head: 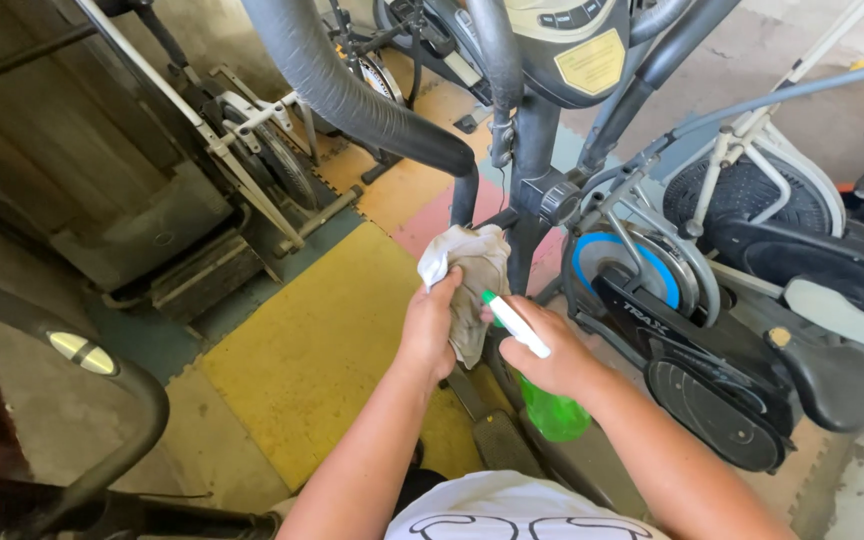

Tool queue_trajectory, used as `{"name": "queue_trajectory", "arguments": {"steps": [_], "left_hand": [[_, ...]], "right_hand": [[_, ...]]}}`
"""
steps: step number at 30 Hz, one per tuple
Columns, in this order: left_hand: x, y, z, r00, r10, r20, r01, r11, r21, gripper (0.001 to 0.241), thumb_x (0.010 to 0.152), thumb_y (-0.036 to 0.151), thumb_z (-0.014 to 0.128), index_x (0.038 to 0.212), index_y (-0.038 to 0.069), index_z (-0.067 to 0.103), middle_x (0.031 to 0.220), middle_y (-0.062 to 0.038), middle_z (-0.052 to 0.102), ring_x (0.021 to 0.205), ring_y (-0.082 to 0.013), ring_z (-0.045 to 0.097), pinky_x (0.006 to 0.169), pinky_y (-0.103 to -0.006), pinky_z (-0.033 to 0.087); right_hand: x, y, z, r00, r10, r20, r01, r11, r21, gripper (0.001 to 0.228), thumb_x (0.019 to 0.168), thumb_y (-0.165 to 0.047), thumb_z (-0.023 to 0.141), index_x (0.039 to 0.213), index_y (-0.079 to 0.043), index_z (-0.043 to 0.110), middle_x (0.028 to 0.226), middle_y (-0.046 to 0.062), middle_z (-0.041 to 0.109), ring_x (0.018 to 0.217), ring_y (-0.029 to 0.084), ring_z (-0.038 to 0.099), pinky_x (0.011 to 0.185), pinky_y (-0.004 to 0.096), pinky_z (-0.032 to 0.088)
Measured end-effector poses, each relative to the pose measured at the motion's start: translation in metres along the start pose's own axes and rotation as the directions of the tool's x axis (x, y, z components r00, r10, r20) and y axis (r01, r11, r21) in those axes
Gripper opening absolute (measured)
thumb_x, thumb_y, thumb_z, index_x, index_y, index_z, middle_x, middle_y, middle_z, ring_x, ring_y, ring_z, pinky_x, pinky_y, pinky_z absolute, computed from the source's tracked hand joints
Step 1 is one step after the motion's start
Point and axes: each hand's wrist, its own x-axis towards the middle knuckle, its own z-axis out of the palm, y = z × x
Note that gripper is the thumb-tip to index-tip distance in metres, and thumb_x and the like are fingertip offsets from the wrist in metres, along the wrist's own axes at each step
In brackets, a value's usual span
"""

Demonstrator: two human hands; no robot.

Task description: Clean and wipe down various gym machines using a spray bottle and a cloth.

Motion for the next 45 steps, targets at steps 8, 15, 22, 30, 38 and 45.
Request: {"name": "queue_trajectory", "arguments": {"steps": [8, 15, 22, 30, 38, 45], "left_hand": [[0.014, -0.011, -0.019, 0.992, -0.116, 0.055, 0.112, 0.991, 0.073, 0.023, 0.097, 0.022, 0.063, 0.112, 0.004, 0.062, 0.09, -0.008, 0.067, 0.073, -0.0186, 0.065, 0.066, -0.0342, 0.056], [0.047, 0.016, -0.033, 0.999, -0.035, 0.04, 0.03, 0.991, 0.13, 0.021, 0.098, 0.022, 0.063, 0.109, 0.004, 0.063, 0.085, -0.005, 0.064, 0.069, -0.0156, 0.062, 0.064, -0.0306, 0.053], [0.06, 0.041, -0.04, 0.97, -0.234, 0.063, 0.223, 0.964, 0.148, 0.028, 0.099, 0.027, 0.064, 0.11, 0.001, 0.062, 0.09, -0.01, 0.069, 0.073, -0.0213, 0.066, 0.066, -0.0358, 0.055], [0.083, 0.091, -0.047, 0.993, -0.094, -0.065, 0.091, 0.995, -0.041, 0.047, 0.097, 0.035, 0.052, 0.125, -0.002, 0.058, 0.115, -0.019, 0.069, 0.097, -0.0329, 0.071, 0.082, -0.0477, 0.058], [0.104, 0.11, -0.001, 0.921, 0.276, 0.274, -0.182, 0.929, -0.323, 0.047, 0.105, 0.036, 0.049, 0.138, 0.004, 0.055, 0.132, -0.01, 0.064, 0.12, -0.0237, 0.063, 0.105, -0.0383, 0.048], [0.184, 0.075, -0.018, 0.843, 0.362, 0.397, -0.41, 0.911, 0.041, 0.047, 0.111, 0.031, 0.042, 0.133, -0.007, 0.06, 0.132, -0.015, 0.063, 0.121, -0.0217, 0.06, 0.109, -0.0366, 0.044]], "right_hand": [[0.011, 0.002, 0.017, 0.985, 0.08, -0.151, -0.092, 0.993, -0.074, 0.029, 0.085, -0.011, 0.063, 0.113, -0.005, 0.065, 0.101, 0.01, 0.075, 0.095, 0.026, 0.075, 0.083, 0.037, 0.058], [0.042, -0.01, 0.031, 0.99, -0.003, -0.143, -0.004, 0.999, -0.046, 0.039, 0.081, -0.007, 0.061, 0.12, -0.003, 0.062, 0.107, 0.014, 0.071, 0.101, 0.03, 0.071, 0.088, 0.039, 0.054], [0.065, -0.005, 0.047, 0.949, 0.21, -0.234, -0.225, 0.973, -0.04, 0.03, 0.083, -0.012, 0.065, 0.112, -0.005, 0.065, 0.097, 0.009, 0.074, 0.09, 0.025, 0.074, 0.081, 0.036, 0.058], [0.084, -0.023, 0.053, 0.966, -0.005, -0.26, -0.023, 0.994, -0.107, 0.041, 0.082, -0.012, 0.062, 0.123, -0.01, 0.063, 0.099, 0.009, 0.071, 0.086, 0.023, 0.068, 0.078, 0.035, 0.053], [0.09, -0.03, 0.056, 0.92, 0.214, -0.327, -0.244, 0.968, -0.054, 0.044, 0.082, -0.014, 0.063, 0.126, -0.015, 0.065, 0.086, 0.005, 0.067, 0.069, 0.014, 0.059, 0.067, 0.031, 0.05], [0.088, -0.018, 0.057, 0.898, 0.181, -0.401, -0.223, 0.973, -0.06, 0.043, 0.083, -0.014, 0.062, 0.126, -0.012, 0.065, 0.095, 0.005, 0.07, 0.073, 0.014, 0.06, 0.07, 0.03, 0.051]]}}
